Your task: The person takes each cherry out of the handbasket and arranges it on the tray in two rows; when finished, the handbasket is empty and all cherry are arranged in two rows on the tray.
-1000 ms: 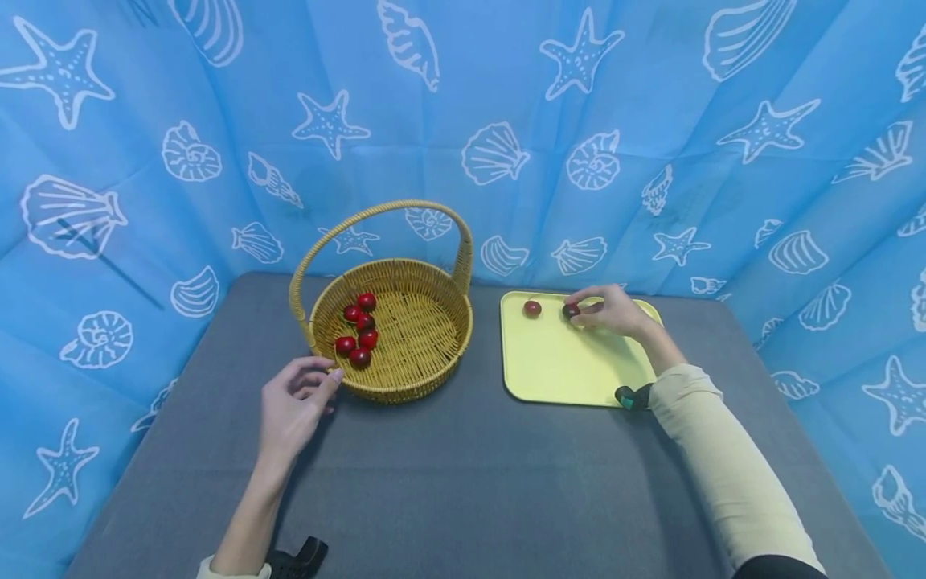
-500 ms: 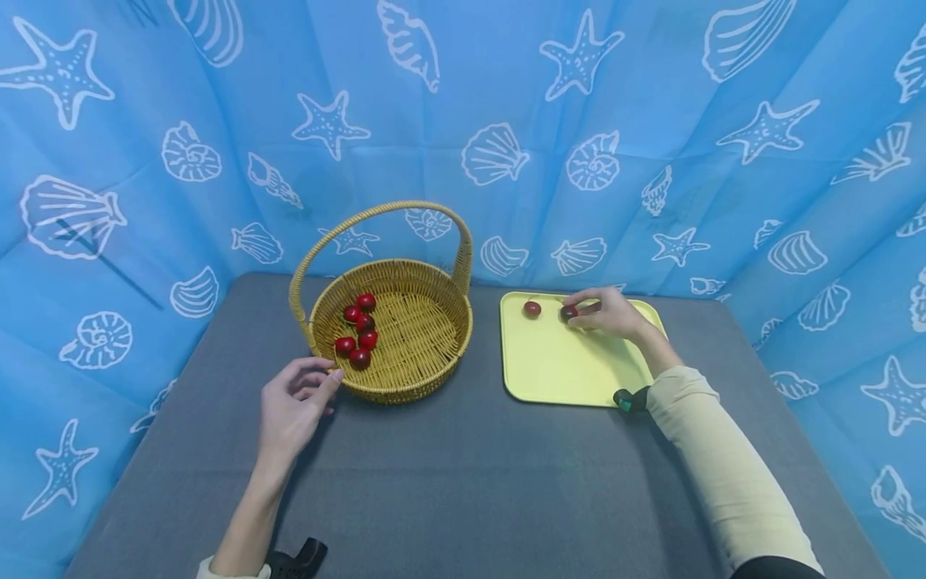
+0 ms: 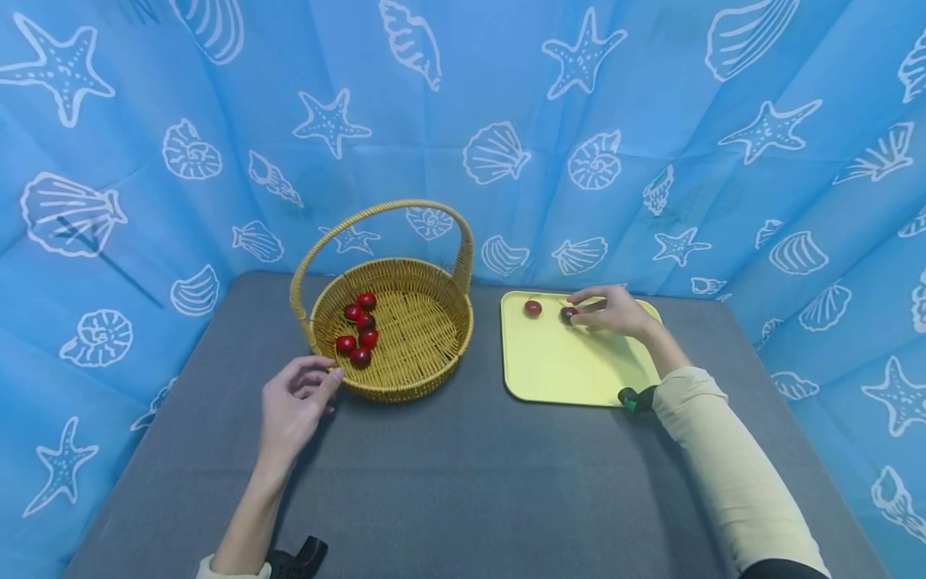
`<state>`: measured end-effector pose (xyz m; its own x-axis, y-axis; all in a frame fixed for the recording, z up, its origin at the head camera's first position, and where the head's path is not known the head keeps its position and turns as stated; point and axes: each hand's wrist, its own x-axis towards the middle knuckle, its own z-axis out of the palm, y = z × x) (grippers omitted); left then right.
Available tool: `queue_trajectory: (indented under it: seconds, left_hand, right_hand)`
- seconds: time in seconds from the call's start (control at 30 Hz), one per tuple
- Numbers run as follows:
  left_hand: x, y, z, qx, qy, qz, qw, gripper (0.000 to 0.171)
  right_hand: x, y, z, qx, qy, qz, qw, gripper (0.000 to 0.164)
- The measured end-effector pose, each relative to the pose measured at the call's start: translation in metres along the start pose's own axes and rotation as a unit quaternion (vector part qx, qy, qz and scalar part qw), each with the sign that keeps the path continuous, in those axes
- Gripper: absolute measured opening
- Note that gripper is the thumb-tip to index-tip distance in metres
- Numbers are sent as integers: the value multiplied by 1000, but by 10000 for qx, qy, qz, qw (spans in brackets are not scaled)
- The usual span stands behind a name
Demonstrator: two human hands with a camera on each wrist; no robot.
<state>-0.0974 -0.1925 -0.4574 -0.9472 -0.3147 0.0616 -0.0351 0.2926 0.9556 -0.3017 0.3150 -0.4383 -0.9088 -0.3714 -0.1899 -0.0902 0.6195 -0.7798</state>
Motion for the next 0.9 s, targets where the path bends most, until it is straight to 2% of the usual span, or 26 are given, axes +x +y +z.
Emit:
queue_trajectory:
  seconds: [0.2, 0.5, 0.73, 0.9]
  left_hand:
    - [1, 1, 0, -18, -11, -24, 10000, 28]
    - [0, 1, 0, -21, 31, 109, 9999, 27]
    - [-1, 0, 0, -40, 20, 113, 9999, 27]
    - [0, 0, 0, -58, -13, 47, 10000, 29]
  right_hand:
    - [-3, -7, -3, -10, 44, 35, 10000, 44]
    - [-4, -21, -6, -125, 149, -59, 9998, 48]
    - [-7, -48, 1, -100, 250, -216, 9994, 49]
    - [-8, -75, 10, -80, 187, -507, 9985, 42]
